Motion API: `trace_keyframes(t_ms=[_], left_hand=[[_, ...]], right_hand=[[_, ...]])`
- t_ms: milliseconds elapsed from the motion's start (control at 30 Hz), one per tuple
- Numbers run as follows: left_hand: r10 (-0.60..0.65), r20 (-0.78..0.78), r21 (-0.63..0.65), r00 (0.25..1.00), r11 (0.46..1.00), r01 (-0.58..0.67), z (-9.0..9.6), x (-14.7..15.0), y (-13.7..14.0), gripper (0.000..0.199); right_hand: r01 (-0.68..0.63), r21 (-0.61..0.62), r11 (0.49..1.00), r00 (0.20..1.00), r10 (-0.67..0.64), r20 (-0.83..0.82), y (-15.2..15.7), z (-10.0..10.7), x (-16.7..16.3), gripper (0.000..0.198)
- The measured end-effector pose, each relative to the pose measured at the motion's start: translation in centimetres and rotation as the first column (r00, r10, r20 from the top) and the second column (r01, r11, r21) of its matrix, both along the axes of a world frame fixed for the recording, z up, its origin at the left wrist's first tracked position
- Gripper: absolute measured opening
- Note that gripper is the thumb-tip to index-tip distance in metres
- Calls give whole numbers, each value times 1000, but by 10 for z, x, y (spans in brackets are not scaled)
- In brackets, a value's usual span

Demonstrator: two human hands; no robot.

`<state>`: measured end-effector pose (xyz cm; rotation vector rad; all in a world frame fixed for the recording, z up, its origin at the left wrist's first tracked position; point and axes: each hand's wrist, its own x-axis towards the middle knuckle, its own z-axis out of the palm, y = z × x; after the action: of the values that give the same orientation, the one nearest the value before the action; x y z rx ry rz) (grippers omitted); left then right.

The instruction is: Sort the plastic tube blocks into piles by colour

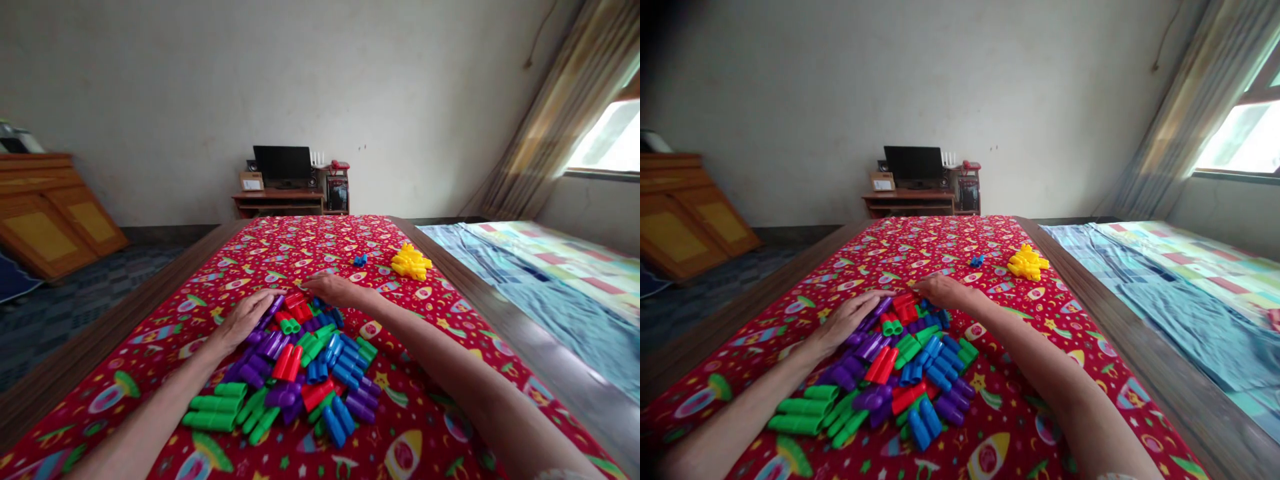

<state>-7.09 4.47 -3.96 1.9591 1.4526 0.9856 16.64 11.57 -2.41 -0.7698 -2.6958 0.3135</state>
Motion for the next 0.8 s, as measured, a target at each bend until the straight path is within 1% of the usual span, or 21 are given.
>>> trace_keyframes(t_ms=[33, 167, 233, 300, 367, 433, 533, 600, 633, 667, 700, 733, 800], left_hand=[[2, -3, -3, 1000, 1000, -2, 1, 0, -1, 64], [-7, -4, -17, 1000, 1000, 7, 2, 0, -2, 60], [-8, -5, -16, 1000, 1000, 8, 2, 0, -2, 58], [-7, -11, -16, 1000, 1000, 7, 2, -1, -2, 56], [-8, -15, -13, 1000, 1000, 8, 2, -1, -2, 56], [-13, -12, -7, 1000, 1000, 13, 1, -1, -2, 55], [-16, -3, -1, 1000, 1000, 16, 1, 0, 0, 55], [-19, -2, -5, 1000, 1000, 19, 0, 0, 0, 55], [-19, -3, -6, 1000, 1000, 19, 0, 0, 0, 56], [-19, -4, -6, 1000, 1000, 19, 0, 0, 1, 56], [-20, -6, -6, 1000, 1000, 20, 0, 0, 1, 56], [-20, -9, -4, 1000, 1000, 20, 0, 0, 1, 56], [-26, -14, 0, 1000, 1000, 26, 0, -1, 1, 55]], right_hand=[[-2, -34, 999, 1000, 3, 12, 1, 1, -3, 30], [132, -141, 981, 991, -130, 23, 3, 7, -2, 33], [168, -169, 971, 986, -162, 43, 4, 9, 0, 34], [221, -154, 963, 975, -217, 42, 7, 11, 5, 30], [322, -98, 942, 946, -323, 9, 11, 14, 12, 25], [454, -47, 890, 889, -455, -37, 16, 16, 24, 25], [614, -2, 789, 787, -612, -82, 23, 17, 46, 26], [678, 61, 733, 733, -667, -136, 24, 19, 58, 28], [689, 91, 719, 723, -673, -154, 23, 20, 61, 29], [675, 113, 729, 737, -659, -152, 20, 23, 62, 29], [635, 119, 763, 772, -624, -121, 17, 25, 62, 29], [568, 105, 816, 823, -565, -62, 12, 27, 59, 28], [395, 37, 918, 914, -397, 89, 1, 30, 49, 25]])
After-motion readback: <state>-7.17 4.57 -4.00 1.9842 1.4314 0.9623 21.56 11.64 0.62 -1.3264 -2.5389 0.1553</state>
